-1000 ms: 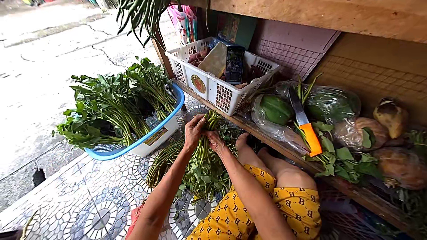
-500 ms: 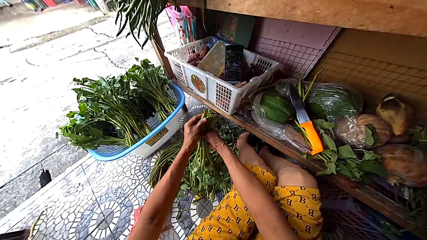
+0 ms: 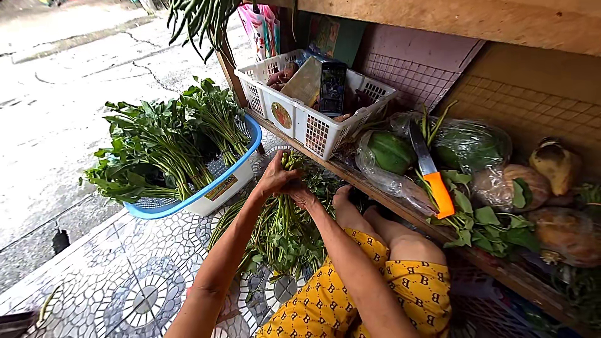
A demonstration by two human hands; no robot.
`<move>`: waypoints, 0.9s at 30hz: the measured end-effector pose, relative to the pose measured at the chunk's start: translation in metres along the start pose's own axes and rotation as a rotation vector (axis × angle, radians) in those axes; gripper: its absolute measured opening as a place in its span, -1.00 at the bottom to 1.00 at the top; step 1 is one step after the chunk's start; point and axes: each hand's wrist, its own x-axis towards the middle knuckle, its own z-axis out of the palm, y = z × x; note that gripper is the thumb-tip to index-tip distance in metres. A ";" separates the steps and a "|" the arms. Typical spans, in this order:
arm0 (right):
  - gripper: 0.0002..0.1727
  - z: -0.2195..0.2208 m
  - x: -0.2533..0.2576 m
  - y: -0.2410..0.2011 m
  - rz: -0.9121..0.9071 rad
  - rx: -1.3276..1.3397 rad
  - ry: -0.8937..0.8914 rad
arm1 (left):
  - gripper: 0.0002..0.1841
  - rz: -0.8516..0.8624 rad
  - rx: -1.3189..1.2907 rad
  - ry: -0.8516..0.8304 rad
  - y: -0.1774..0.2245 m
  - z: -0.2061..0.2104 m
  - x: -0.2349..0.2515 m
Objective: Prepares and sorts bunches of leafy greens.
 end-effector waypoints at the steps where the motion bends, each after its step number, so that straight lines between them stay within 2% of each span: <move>1: -0.69 0.001 0.000 0.000 0.004 -0.024 -0.013 | -0.41 0.011 -0.082 -0.022 -0.001 0.000 -0.002; 4: -0.64 0.000 0.002 0.002 0.024 -0.049 -0.016 | -0.31 0.072 -0.290 -0.071 -0.003 0.001 0.004; 5: -0.58 0.000 0.002 0.004 0.039 -0.050 -0.009 | -0.36 0.073 -0.349 -0.067 -0.003 0.002 0.006; 8: -0.23 0.003 0.001 0.010 0.063 -0.117 0.032 | -0.82 0.030 -0.440 -0.017 -0.006 0.004 0.012; 9: -0.24 0.005 0.001 0.010 0.052 -0.147 0.053 | -0.86 -0.006 -0.444 -0.004 -0.006 0.003 0.014; 12: -0.32 0.009 -0.001 0.007 0.049 -0.163 0.097 | -0.81 -0.053 -0.519 -0.006 -0.005 -0.001 0.022; 16: -0.66 0.008 0.010 0.015 0.054 -0.014 0.143 | -0.75 -0.085 -0.419 -0.033 -0.001 0.003 0.036; 19: -0.66 0.003 0.012 0.017 0.056 -0.015 0.156 | -0.82 -0.078 -0.341 0.006 -0.002 0.011 0.045; 22: -0.62 -0.001 0.012 0.017 0.056 -0.050 0.146 | -0.81 -0.035 -0.220 0.056 -0.007 0.015 0.048; 26: -0.81 0.000 0.012 0.025 0.059 -0.048 0.118 | -0.71 -0.078 -0.129 0.084 -0.011 0.013 0.041; 27: -0.84 0.002 0.011 0.026 0.070 -0.036 0.095 | -0.62 -0.093 -0.140 0.067 -0.011 0.010 0.038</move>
